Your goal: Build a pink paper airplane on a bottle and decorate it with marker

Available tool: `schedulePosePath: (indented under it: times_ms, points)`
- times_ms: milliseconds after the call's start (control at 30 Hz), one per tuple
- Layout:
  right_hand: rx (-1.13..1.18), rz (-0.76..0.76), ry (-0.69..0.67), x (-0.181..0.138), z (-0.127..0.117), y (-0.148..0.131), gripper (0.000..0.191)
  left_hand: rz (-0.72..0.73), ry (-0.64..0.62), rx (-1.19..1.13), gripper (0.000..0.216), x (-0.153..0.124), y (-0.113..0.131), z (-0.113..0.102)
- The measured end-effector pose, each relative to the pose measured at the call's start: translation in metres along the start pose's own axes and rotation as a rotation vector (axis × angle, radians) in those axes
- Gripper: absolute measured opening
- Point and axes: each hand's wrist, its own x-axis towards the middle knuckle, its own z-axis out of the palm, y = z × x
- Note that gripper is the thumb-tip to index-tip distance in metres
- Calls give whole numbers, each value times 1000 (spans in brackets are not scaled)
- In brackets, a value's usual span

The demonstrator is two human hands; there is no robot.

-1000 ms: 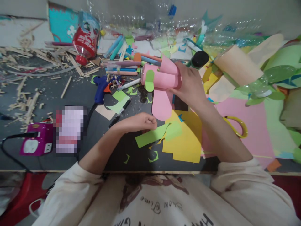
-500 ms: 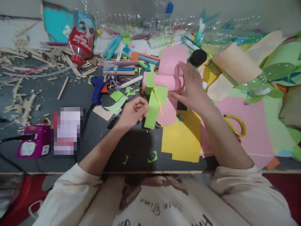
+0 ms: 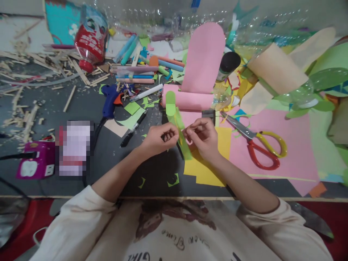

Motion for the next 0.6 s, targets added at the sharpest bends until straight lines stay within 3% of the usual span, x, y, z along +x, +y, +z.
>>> schedulePosePath:
  times_ms: [67, 233, 367, 500, 600]
  points:
    - [-18, 34, -30, 1, -2, 0, 26, -27, 38, 17, 13, 1, -3, 0]
    - [-144, 27, -18, 3, -10, 3, 27, -126, 285, 16, 17, 7, -16, -8]
    - [-243, 26, -49, 6, -12, 8, 25, -104, 263, 175, 15, 8, -23, -9]
    - [-503, -126, -68, 12, -13, 7, 7, -84, 196, 316, 17, 7, -23, -4]
    - [-613, -180, -39, 15, -14, 5, 5, -91, 202, 595, 10, 9, -20, -4]
